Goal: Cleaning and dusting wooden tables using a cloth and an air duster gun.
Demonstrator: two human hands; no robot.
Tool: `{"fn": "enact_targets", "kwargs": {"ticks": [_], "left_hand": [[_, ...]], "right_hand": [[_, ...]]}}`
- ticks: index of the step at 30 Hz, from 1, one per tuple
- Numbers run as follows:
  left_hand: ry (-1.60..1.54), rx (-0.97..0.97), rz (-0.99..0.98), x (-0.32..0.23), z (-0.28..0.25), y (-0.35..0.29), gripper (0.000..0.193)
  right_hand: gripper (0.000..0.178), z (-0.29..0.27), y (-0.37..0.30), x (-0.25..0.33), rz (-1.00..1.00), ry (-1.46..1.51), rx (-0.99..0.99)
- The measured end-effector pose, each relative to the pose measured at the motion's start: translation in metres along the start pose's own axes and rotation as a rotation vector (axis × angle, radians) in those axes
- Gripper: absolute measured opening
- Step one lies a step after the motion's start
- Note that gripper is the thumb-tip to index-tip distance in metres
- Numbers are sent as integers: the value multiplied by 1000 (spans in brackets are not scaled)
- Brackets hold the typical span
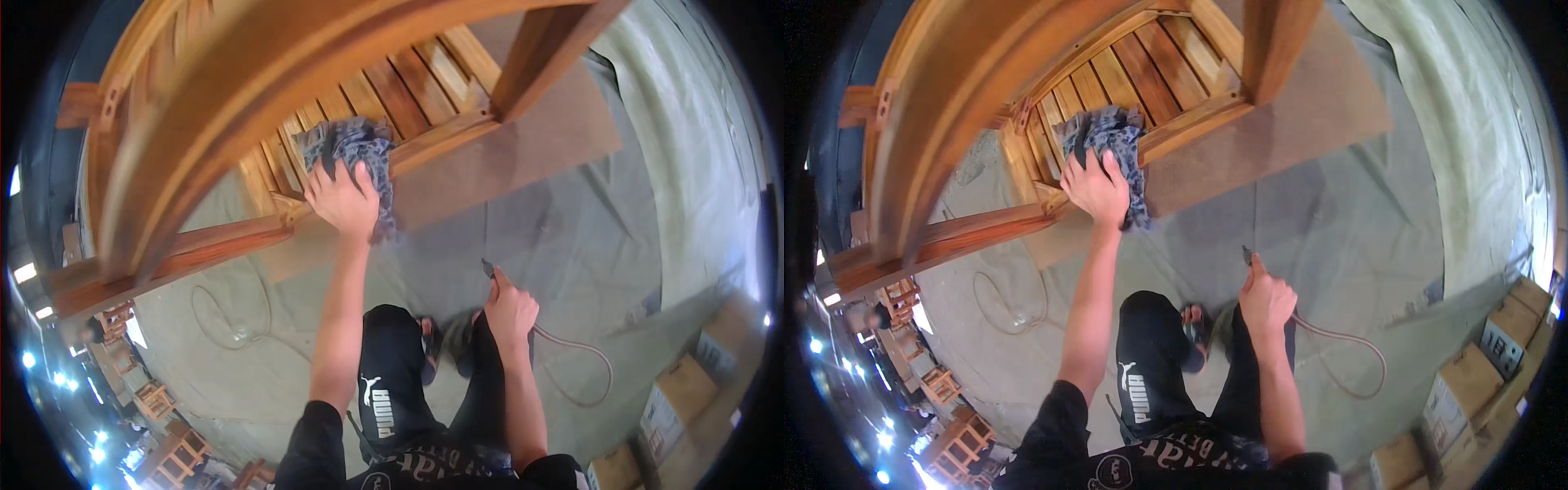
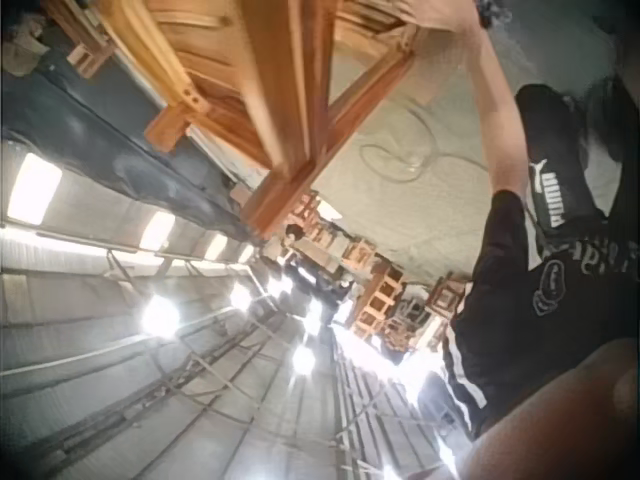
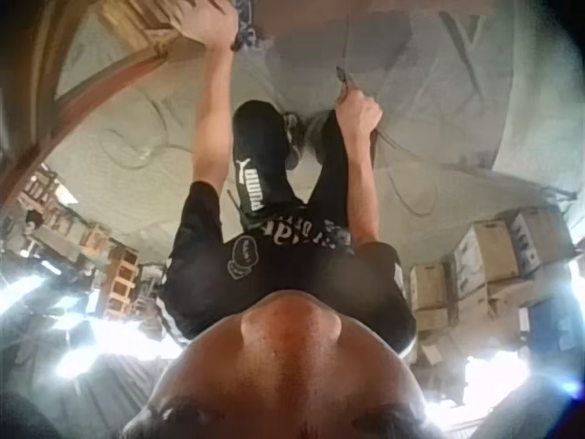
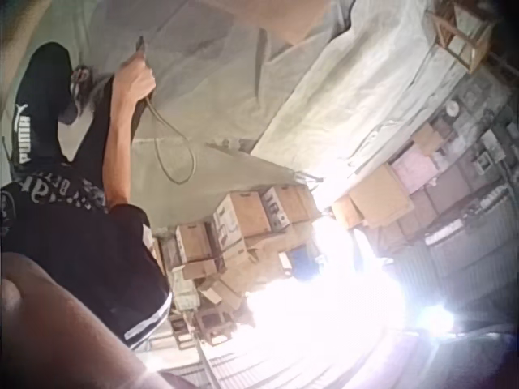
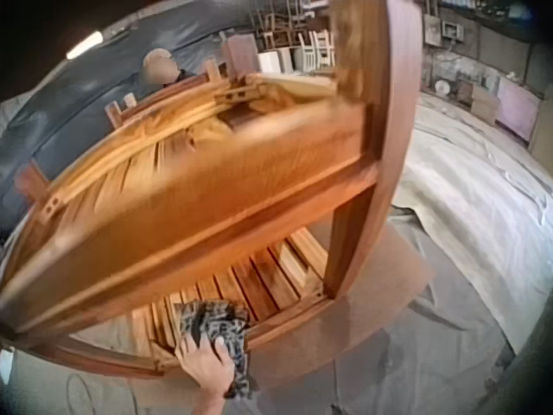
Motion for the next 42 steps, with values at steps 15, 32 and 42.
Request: {"fn": "enact_targets", "kwargs": {"ticks": [15,32,42], "left_hand": [[-417,-215,-233,18,34,156,59],[-569,777,-119,-116,121,117,59],[408,412,276,4,63,84,17]], "right_hand": [[29,7,30,-15,-130,153,-407],[27,13,49,-74,70,-68,-467],[27,35,83,-77,-5,-139,-404]]}}
Point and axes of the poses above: each hand's wrist, its own y-axis towards the middle knuckle, its own z-axis out of the palm, x = y × z, the point moved 3 cm from there along y, towards the middle knuckle, and after that the axes turned 12 degrees about -y, right-handed, at the moved point
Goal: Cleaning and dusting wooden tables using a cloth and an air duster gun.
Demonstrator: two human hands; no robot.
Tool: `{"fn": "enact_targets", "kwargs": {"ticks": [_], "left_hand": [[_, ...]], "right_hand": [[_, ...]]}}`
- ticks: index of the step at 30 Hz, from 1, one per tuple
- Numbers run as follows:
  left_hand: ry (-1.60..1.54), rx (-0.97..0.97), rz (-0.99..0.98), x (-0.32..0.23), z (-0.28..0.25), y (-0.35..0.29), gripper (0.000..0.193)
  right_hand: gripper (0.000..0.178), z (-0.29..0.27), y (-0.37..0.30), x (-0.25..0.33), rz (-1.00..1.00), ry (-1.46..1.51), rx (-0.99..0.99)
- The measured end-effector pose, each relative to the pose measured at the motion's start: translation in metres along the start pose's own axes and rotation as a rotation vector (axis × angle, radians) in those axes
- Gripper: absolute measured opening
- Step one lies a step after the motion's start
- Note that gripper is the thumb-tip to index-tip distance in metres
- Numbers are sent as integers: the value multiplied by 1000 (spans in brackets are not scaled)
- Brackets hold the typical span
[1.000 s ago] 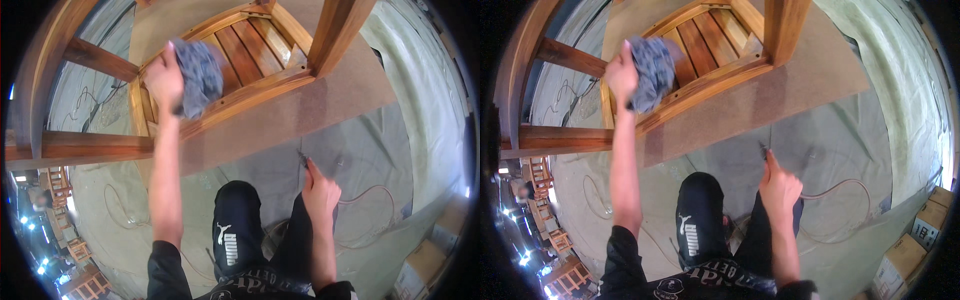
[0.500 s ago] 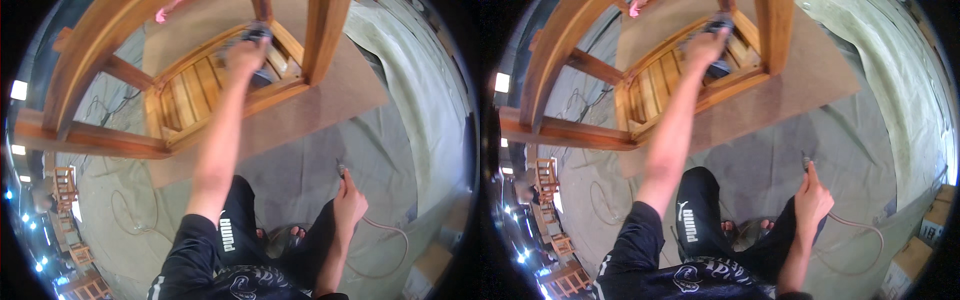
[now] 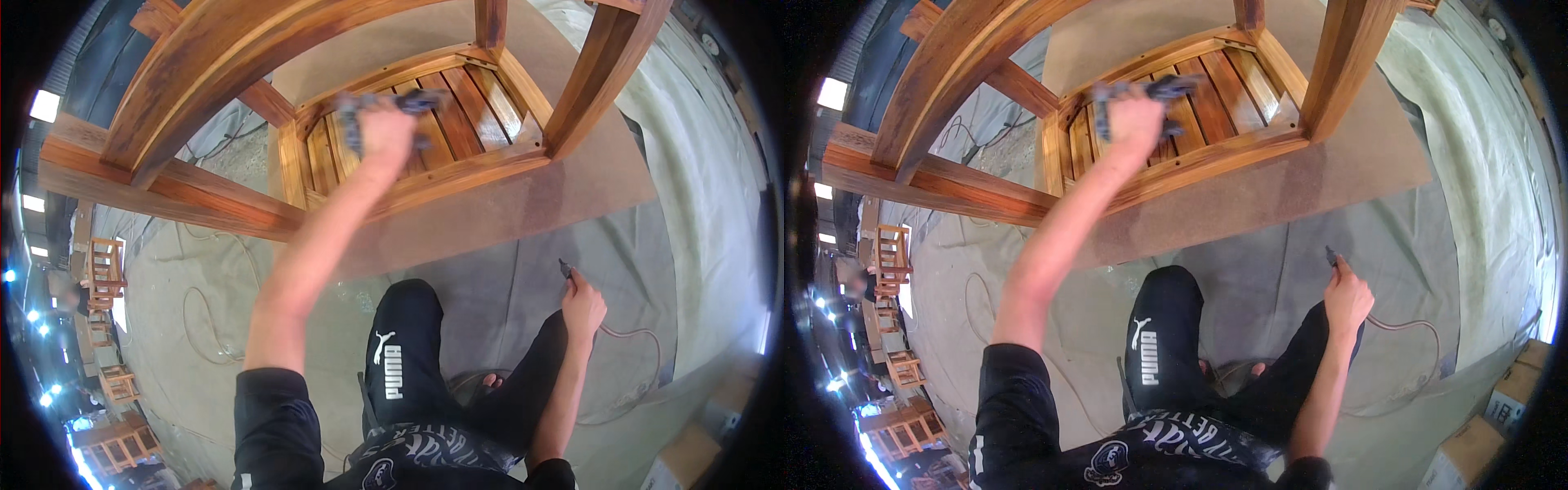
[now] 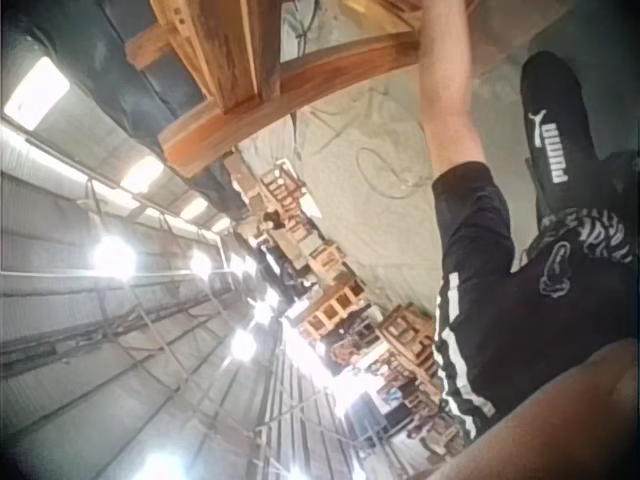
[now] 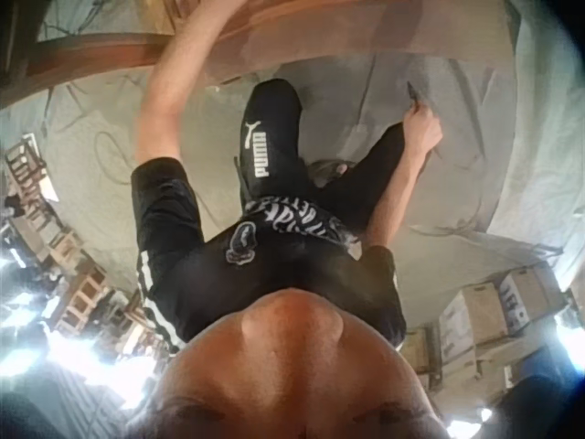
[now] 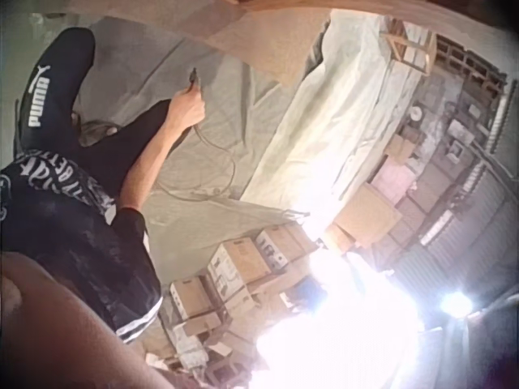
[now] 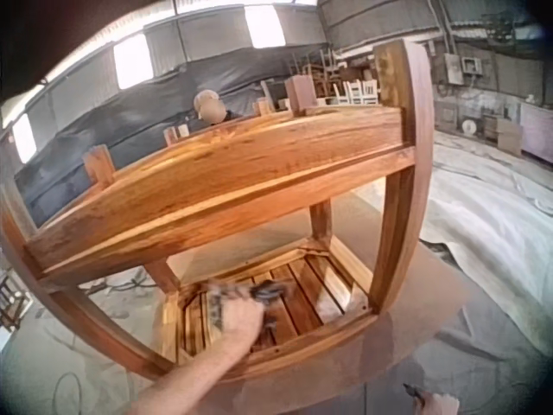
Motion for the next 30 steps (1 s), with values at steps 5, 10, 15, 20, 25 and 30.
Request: {"fn": "enact_targets", "kwargs": {"ticks": [5,10,15,20,25,30], "left_hand": [[63,-128,-377,127,55,3,22],[-136,67,-710,90,51,37,23],[-332,-24,-458,9,33,82,26],[-677,-34,-49,-91,29,139,23],[-767,-220,119,-88,35,141,23],[-775,145,166,-102,9,119,26]], "right_hand": [[26,-3,-13,-27,118,-11,40],[26,-15,-41,-75,220,-55,-7],[25,-20,-50,-93,287,-96,-4],[26,-13,-52,-98,272,-101,-17],[26,-1,-46,-98,209,-143,22],[25,15,-48,-111,185,-110,32]]}}
Point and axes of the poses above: each hand's wrist, its own y-axis towards the middle knuckle, its own z-axis out of the palm, x = y × z, the point moved 3 cm from there along y, towards the middle knuckle, and after that the axes turned 12 degrees about -y, right-handed, at the moved point
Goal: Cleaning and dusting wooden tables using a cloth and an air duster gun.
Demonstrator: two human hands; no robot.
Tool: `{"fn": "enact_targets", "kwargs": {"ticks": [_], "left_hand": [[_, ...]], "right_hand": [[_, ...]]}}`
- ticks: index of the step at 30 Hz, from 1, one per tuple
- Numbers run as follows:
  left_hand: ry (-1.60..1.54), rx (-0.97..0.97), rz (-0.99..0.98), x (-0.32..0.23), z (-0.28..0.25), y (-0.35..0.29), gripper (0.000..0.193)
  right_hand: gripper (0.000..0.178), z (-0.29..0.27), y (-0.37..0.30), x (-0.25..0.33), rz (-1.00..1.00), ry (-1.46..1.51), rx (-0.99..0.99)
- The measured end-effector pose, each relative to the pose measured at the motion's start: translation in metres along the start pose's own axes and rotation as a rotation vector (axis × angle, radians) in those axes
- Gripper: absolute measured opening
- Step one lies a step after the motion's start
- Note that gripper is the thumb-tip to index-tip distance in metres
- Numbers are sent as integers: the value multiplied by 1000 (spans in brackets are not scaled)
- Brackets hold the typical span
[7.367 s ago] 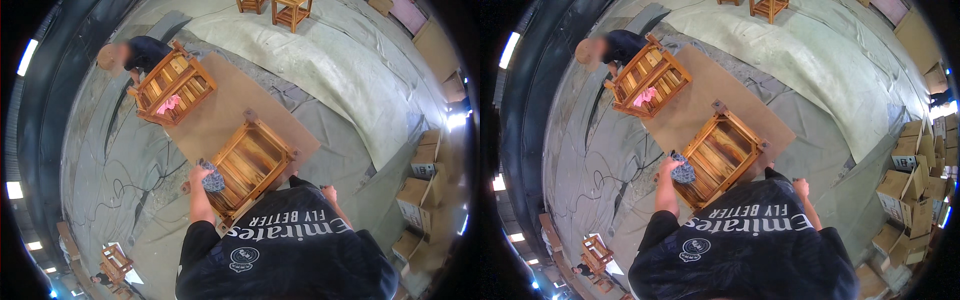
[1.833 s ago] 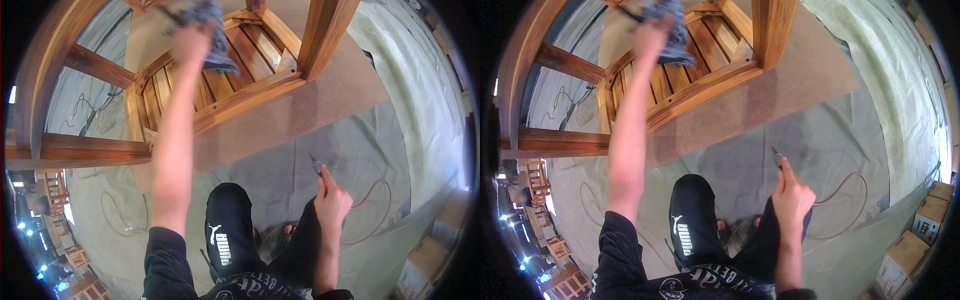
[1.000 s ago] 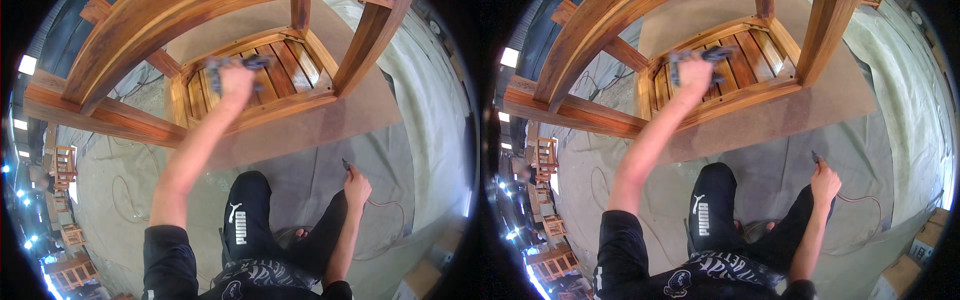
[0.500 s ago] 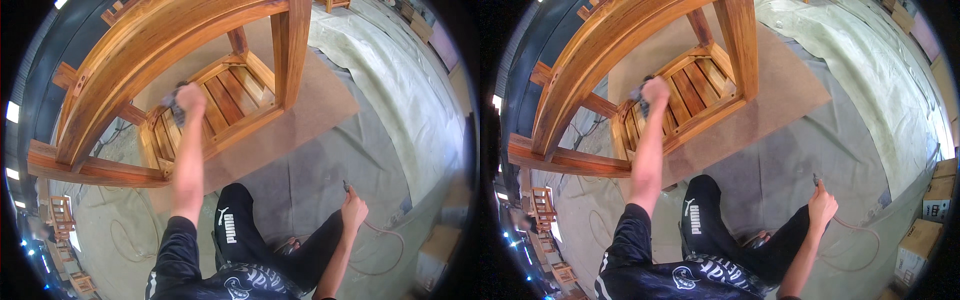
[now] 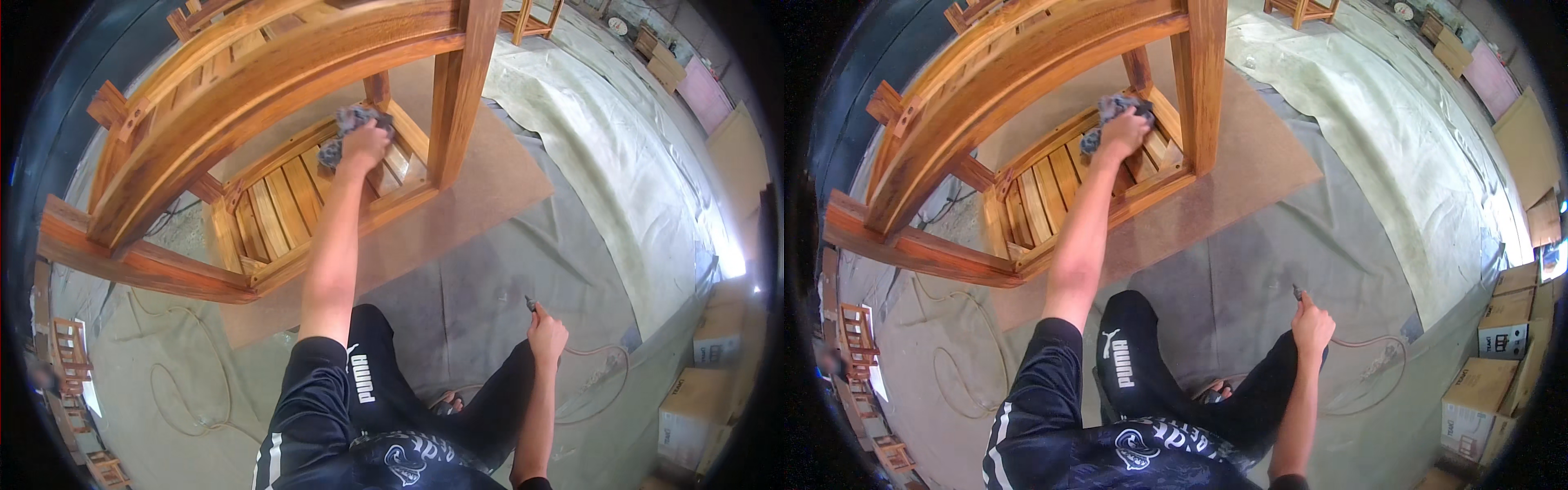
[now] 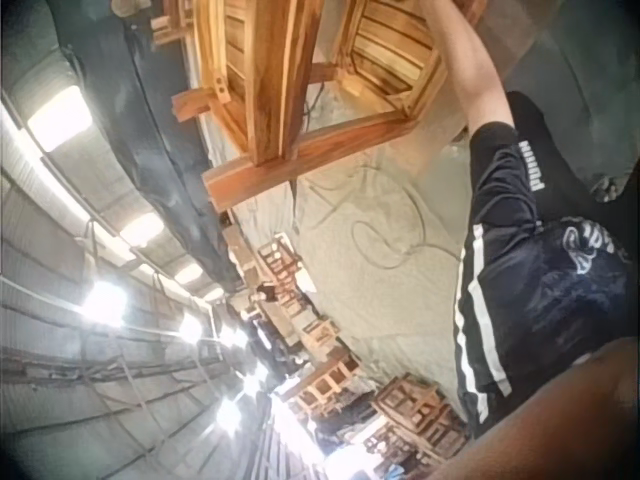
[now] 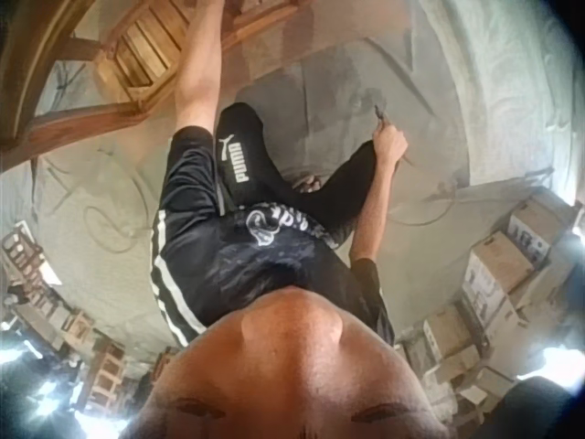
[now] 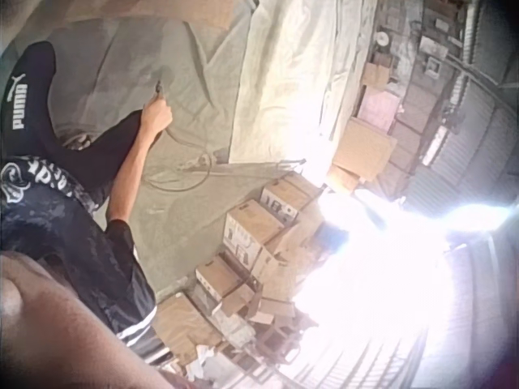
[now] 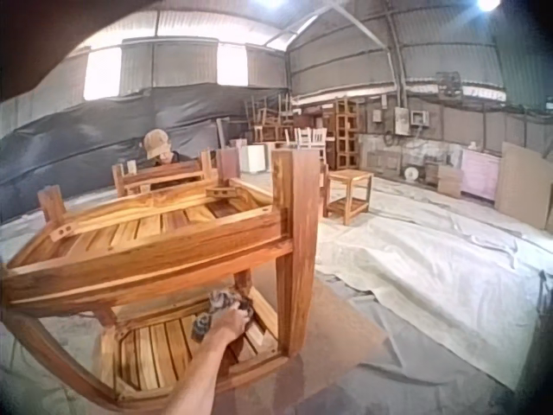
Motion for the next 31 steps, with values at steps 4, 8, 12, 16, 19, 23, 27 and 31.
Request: {"fn": "enact_targets", "kwargs": {"ticks": [4,8,12,16,19,23,27,31], "left_hand": [[-91,148,50,-32,7,-38,29],[-164,244,18,-39,-1,-56,36],[-108,185,25,-26,-14,-86,35],[-214,298,-150,-15,-39,-111,39],[-72,298,-185,17,-60,-137,45],[-45,247,-435,64,-92,-187,54],[187,-5,-532,45,-95,-190,55],[213,29,-595,93,-75,-162,76]], "right_hand": [[26,0,8,-3,16,46,-34],[28,17,18,-5,-22,111,-67],[25,15,9,20,-9,73,10],[25,15,7,18,12,55,1],[27,24,7,12,46,34,16],[26,0,-1,21,83,56,-51],[26,-36,-2,44,39,151,-145],[30,-83,0,67,-27,158,-158]]}}
Point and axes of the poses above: each hand's wrist, its own y-axis towards the middle knuckle, its own z-axis out of the palm, x = y × z, the point moved 3 cm from there along y, towards the middle knuckle, and after that the axes turned 12 degrees about -y, right-handed, at the moved point
